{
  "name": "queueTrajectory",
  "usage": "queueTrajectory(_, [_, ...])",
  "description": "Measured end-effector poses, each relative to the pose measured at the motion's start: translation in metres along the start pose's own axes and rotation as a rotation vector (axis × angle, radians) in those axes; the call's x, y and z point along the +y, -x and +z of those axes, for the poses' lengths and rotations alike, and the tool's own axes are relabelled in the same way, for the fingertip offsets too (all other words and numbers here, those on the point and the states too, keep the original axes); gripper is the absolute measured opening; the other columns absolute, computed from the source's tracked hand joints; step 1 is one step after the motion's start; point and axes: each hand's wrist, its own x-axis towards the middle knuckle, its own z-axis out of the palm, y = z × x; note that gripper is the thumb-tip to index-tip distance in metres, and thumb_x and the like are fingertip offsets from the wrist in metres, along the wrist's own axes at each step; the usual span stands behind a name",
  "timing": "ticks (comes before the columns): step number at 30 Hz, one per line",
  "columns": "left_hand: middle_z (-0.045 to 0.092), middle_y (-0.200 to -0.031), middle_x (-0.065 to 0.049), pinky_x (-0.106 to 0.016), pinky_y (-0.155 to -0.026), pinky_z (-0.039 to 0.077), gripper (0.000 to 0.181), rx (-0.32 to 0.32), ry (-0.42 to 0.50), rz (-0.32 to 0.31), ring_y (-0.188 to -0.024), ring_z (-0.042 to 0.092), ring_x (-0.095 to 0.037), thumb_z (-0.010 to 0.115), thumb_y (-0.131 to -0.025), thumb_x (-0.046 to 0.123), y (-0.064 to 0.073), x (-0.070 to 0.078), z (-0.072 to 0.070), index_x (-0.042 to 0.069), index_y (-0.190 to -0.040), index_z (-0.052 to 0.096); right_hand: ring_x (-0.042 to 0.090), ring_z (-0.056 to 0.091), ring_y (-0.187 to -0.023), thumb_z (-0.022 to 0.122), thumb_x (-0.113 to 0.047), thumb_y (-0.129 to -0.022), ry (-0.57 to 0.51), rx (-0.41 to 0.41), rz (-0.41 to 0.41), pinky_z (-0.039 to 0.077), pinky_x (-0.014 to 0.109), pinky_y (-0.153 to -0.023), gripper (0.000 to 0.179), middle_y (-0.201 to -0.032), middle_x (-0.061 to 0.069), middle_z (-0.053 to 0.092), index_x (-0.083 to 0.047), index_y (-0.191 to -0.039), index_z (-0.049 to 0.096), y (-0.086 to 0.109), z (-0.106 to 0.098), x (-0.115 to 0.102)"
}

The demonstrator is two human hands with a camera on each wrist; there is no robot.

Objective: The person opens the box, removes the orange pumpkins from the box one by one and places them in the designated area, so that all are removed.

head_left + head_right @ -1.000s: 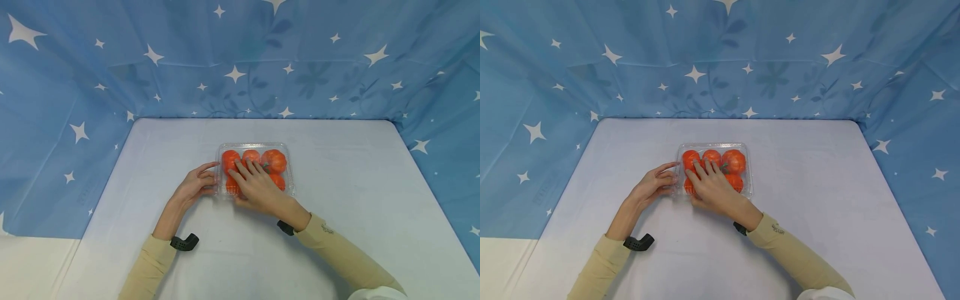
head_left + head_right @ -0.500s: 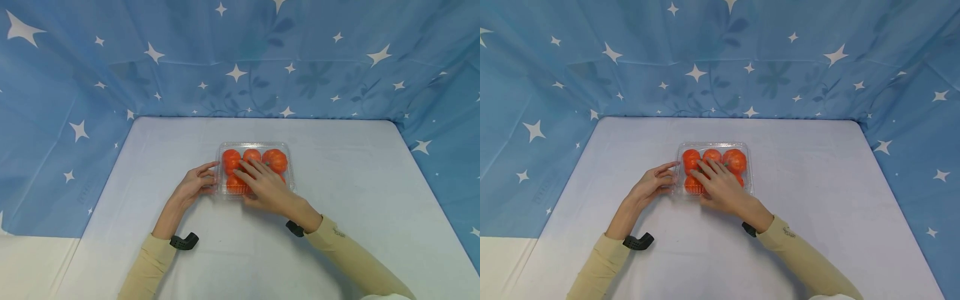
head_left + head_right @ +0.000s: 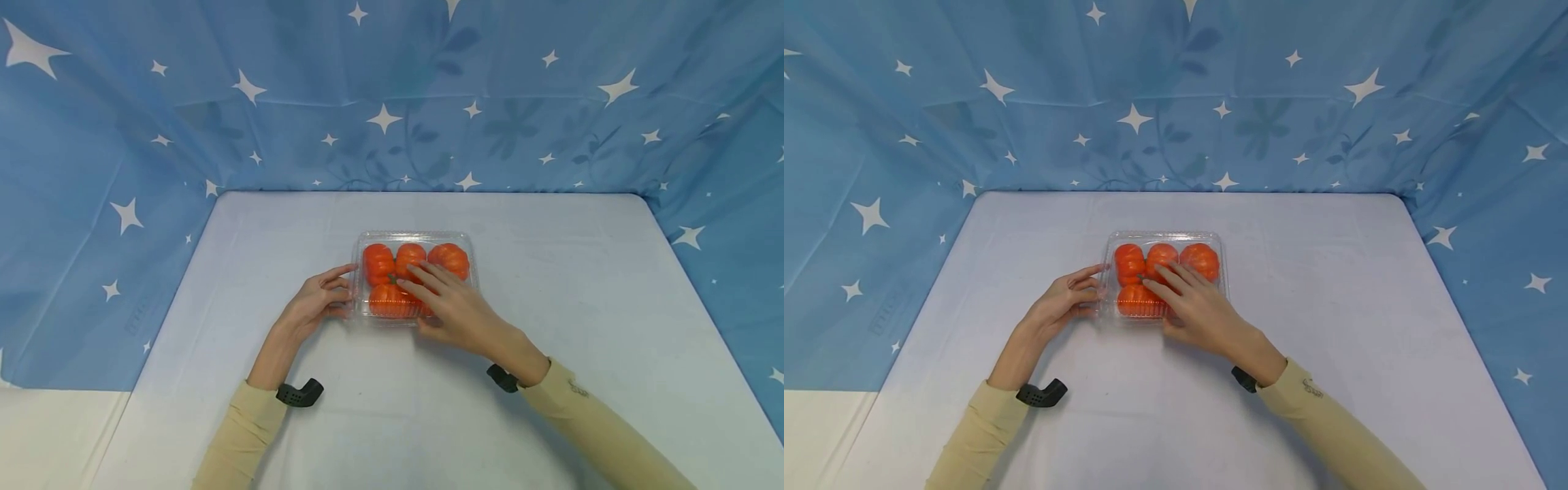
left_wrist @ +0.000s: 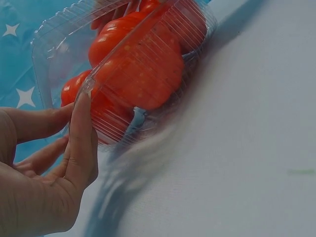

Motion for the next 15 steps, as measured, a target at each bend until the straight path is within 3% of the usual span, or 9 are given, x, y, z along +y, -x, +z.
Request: queueTrajectory(15, [0.054,-0.102,-0.003,-0.024,-0.061,0.060,0.062,-0.015,-0.010,-0.001,-0.076,0.058,-0.012,0.060,-0.094,-0.003,0.000,0.001,0.000,0.013,-0.153,0.048,0.036,0.049,-0.143,0.082,-0.015,-0.082,-0.034,0.061,-0.025,0.047,0.054,-0.110,0.071,-0.153,0.017,0.052,-0.010,-0.147,0.055,0.026,-0.005,0.019])
